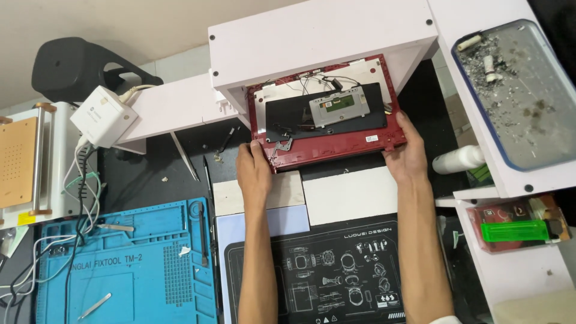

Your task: The person assembles a laptop by placing the screen into the red chassis, connecting the ribbon cable, and securing the backplate. They then place a black cover and a small circuit board into the assembly.

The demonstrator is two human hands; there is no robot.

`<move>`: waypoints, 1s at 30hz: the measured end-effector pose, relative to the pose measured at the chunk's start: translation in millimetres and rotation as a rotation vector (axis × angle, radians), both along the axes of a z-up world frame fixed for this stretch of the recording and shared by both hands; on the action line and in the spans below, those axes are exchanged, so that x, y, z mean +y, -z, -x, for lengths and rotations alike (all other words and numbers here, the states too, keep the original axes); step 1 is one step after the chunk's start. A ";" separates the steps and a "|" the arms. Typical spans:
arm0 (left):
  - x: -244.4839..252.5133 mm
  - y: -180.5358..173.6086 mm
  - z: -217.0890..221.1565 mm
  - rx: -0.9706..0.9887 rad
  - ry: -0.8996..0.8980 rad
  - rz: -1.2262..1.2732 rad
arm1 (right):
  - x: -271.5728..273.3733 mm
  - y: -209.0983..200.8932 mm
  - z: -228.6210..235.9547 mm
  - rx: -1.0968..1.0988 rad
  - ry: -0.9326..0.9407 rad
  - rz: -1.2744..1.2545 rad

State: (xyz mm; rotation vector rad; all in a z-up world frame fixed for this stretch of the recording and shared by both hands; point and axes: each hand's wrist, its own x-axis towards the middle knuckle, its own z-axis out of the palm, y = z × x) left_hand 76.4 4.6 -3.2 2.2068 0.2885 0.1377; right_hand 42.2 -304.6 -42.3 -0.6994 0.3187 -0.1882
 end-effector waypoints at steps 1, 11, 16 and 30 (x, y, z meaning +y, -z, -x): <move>-1.7 -2.2 -0.8 0.001 0.002 -0.003 | -2.4 1.5 -1.0 0.001 0.002 -0.003; -13.6 -12.2 7.2 -0.062 -0.107 -0.084 | -6.5 6.3 -3.2 -0.029 -0.019 -0.022; -11.7 -4.2 5.7 -0.116 -0.109 -0.123 | -4.9 3.5 -4.3 -0.023 -0.018 -0.014; -0.3 -10.4 1.9 0.045 -0.077 0.032 | -3.6 5.8 0.8 -0.018 -0.014 0.152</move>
